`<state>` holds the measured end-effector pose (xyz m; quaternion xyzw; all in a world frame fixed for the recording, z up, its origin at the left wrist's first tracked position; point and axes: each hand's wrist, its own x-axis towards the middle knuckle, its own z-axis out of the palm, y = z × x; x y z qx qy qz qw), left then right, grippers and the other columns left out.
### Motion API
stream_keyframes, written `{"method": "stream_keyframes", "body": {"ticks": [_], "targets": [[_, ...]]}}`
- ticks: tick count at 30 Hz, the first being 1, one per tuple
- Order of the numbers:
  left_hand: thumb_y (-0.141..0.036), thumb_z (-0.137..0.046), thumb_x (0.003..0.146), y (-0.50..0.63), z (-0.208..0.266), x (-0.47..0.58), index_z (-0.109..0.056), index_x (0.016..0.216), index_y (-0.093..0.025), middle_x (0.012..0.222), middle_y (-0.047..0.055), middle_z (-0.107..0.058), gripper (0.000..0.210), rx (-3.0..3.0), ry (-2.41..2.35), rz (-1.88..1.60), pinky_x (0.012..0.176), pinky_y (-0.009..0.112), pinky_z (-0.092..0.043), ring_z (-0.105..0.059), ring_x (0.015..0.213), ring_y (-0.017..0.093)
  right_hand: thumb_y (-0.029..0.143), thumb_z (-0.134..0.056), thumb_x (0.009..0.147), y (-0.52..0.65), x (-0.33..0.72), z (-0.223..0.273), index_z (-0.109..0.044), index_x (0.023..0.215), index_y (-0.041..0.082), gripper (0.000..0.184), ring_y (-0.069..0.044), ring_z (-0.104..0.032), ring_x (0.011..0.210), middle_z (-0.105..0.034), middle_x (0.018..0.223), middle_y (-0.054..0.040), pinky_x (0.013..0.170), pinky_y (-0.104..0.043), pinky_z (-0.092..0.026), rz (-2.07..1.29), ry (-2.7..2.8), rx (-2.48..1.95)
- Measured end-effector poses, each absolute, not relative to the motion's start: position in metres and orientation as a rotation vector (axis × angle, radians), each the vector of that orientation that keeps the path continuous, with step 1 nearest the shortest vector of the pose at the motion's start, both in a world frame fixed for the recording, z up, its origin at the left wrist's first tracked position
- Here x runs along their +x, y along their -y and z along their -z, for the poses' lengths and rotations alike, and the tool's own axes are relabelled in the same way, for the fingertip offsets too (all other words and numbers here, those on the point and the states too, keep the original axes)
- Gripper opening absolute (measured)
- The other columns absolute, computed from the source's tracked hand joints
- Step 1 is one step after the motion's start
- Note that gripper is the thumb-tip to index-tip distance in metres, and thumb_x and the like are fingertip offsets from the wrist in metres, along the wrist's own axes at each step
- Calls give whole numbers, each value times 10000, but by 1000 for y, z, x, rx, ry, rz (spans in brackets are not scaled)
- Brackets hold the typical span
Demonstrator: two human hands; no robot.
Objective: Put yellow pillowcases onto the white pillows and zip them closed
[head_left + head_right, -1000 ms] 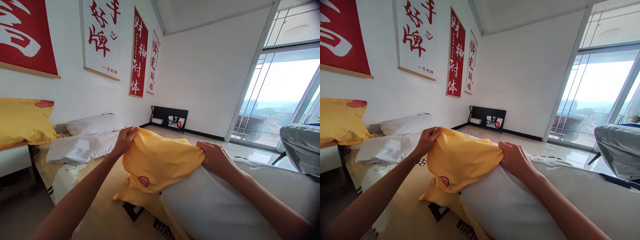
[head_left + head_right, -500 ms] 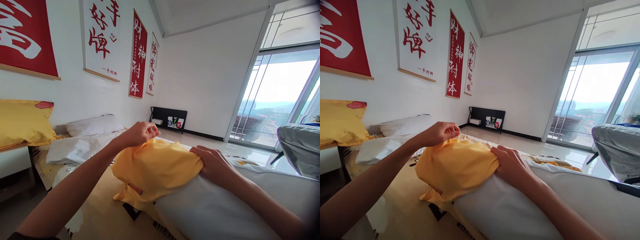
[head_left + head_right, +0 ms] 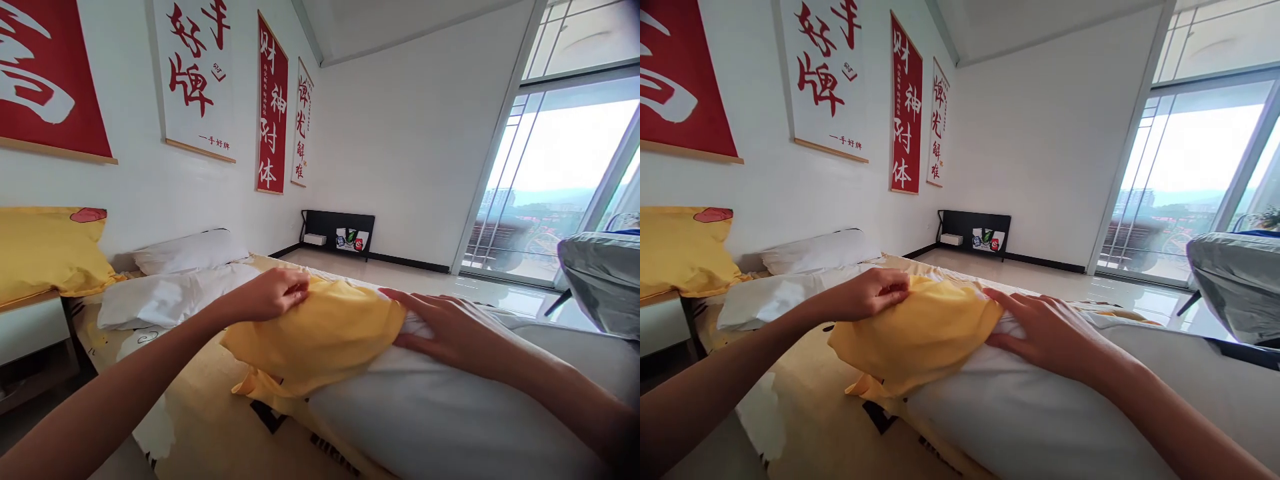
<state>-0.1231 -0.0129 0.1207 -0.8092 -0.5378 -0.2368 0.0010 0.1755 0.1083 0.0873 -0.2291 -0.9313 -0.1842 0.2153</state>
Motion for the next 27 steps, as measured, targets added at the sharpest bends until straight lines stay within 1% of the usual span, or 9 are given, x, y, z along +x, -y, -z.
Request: {"method": "stream_keyframes", "body": {"ticks": [4, 8, 10, 12, 16, 19, 22, 24, 27], "targets": [[-328, -466, 877, 1, -129, -127, -494, 718, -186, 664, -37, -466, 215, -2593, 1834, 889, 610, 248, -314, -409, 628, 117, 556, -468, 899, -107, 172, -77, -466, 1361, 230, 566, -256, -667, 854, -707, 1007, -93, 738, -362, -474, 603, 2531, -619], [-248, -451, 870, -10, -142, -107, -494, 691, -172, 656, -40, -512, 199, -2327, 1754, 864, 775, 334, -304, -455, 664, 126, 568, -475, 888, -100, 151, -71, -311, 1464, 215, 695, -252, -673, 792, -721, 918, -77, 656, -322, -433, 604, 2497, -680], [-205, -430, 876, -16, -146, -84, -494, 694, -166, 696, -28, -556, 197, -2264, 1652, 821, 816, 371, -283, -495, 713, 143, 545, -506, 865, -95, 136, -73, -282, 1478, 211, 733, -256, -672, 761, -723, 888, -72, 605, -298, -393, 577, 2475, -783], [-173, -402, 885, -23, -144, -56, -503, 714, -165, 747, -6, -592, 199, -2236, 1532, 775, 796, 372, -287, -520, 761, 166, 479, -537, 842, -91, 122, -75, -370, 1436, 210, 673, -256, -666, 734, -721, 849, -71, 584, -284, -360, 550, 2433, -924], [-74, -441, 834, -37, -122, -15, -556, 816, -164, 878, 42, -628, 146, -2220, 1261, 624, 743, 344, -326, -532, 853, 195, 313, -524, 831, -90, 114, -77, -637, 1162, 211, 364, -237, -654, 676, -708, 750, -83, 570, -275, -330, 517, 2379, -1171], [-130, -454, 892, -40, -95, -15, -571, 882, -166, 933, 50, -625, 122, -2200, 1101, 615, 734, 318, -367, -527, 857, 187, 292, -479, 851, -101, 130, -75, -639, 1172, 260, 359, -238, -656, 682, -720, 758, -60, 562, -277, -329, 503, 2330, -1175], [-170, -410, 949, -36, -77, -30, -571, 910, -164, 960, 52, -620, 166, -2102, 982, 571, 767, 325, -386, -528, 862, 186, 281, -434, 866, -116, 149, -69, -624, 1203, 331, 391, -222, -666, 720, -742, 858, -13, 577, -276, -349, 513, 2276, -1061], [-140, -368, 959, -29, -74, -41, -569, 952, -158, 983, 57, -621, 203, -2065, 934, 516, 799, 333, -390, -537, 887, 183, 254, -408, 867, -124, 156, -65, -655, 1160, 339, 392, -205, -668, 726, -744, 889, 5, 588, -275, -357, 546, 2270, -969], [-132, -357, 951, -17, -79, -56, -551, 1079, -151, 1017, 68, -628, 233, -2045, 952, 558, 842, 333, -396, -544, 959, 185, 239, -382, 871, -128, 158, -61, -681, 1117, 310, 393, -189, -652, 675, -739, 826, 6, 579, -278, -350, 627, 2261, -842]]}}
